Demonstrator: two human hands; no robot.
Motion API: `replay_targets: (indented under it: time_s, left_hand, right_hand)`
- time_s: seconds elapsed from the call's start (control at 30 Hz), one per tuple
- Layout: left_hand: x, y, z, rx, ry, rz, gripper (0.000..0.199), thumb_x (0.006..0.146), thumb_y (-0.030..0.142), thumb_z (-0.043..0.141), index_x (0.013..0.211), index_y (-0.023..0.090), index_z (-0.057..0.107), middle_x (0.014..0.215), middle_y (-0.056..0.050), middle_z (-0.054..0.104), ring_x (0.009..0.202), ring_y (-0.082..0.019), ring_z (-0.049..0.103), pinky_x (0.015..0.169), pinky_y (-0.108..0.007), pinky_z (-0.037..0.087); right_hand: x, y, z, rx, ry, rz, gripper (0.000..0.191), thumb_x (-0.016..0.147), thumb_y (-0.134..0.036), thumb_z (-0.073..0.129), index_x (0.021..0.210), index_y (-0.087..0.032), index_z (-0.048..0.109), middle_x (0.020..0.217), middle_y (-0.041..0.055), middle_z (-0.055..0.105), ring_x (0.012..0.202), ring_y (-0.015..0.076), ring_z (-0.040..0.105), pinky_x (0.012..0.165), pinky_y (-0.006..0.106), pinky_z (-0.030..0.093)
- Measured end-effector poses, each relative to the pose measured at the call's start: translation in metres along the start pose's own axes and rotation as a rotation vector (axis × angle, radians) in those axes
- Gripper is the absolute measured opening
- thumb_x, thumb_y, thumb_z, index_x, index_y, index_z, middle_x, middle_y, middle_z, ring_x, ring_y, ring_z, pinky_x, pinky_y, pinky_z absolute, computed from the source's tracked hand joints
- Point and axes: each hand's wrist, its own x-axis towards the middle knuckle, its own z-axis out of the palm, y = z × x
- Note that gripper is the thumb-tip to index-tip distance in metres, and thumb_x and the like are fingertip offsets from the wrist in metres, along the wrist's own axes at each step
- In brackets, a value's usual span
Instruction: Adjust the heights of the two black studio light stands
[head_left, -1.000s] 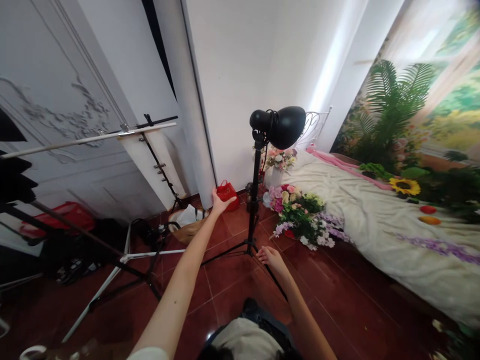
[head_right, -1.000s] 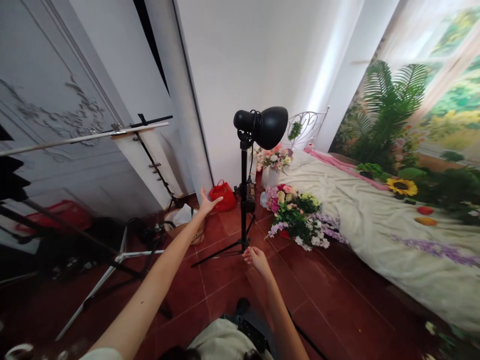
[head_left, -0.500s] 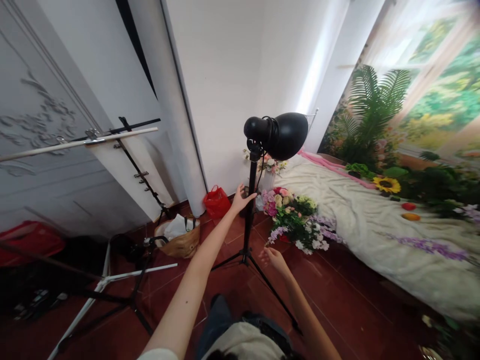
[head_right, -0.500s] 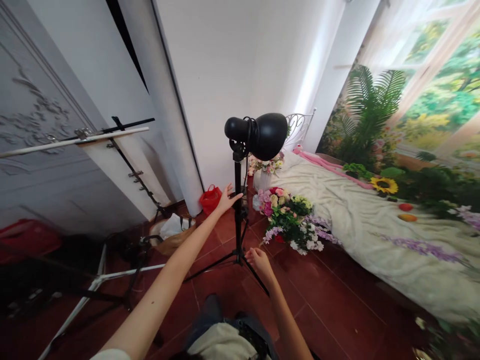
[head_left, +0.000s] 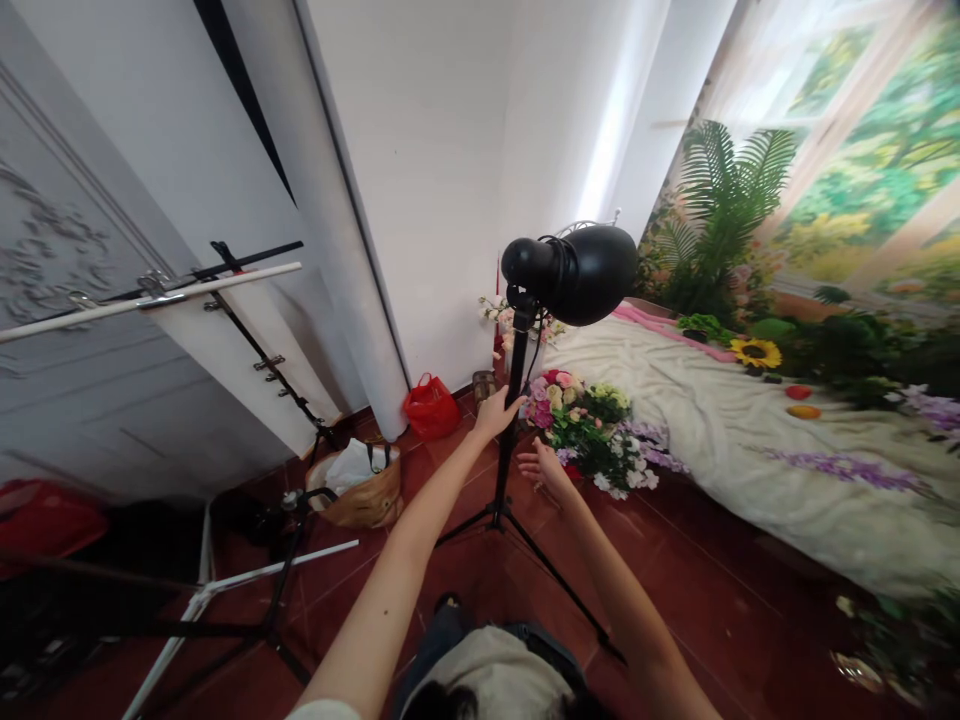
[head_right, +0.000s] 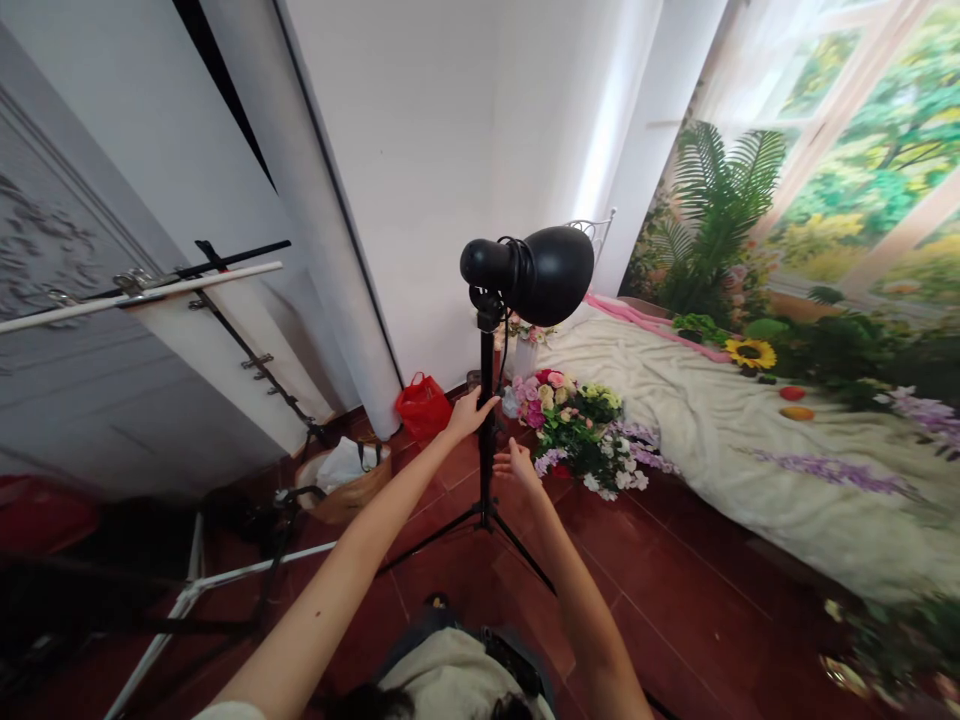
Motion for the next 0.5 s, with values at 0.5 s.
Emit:
replay_targets:
  time_s: [0.5]
  left_hand:
    - [-0.005,0.018,-0.002,0.18,0.026,-0.037,0.034,0.075,0.048,0.063,0.099,0.024,0.067,0.09,-0.004,0.071,0.086,-0.02,0.065,0.074,-0.024,0.046]
  right_hand:
    - [0.05,-0.034,0.038,-0.373,0.069,-0.128,0.033,0.091,-0.043,0.039,0.104,-0.015,0.053,0.069,0.0046,0.062,0.057,0.0128,0.062,0.058,0.024,0.054]
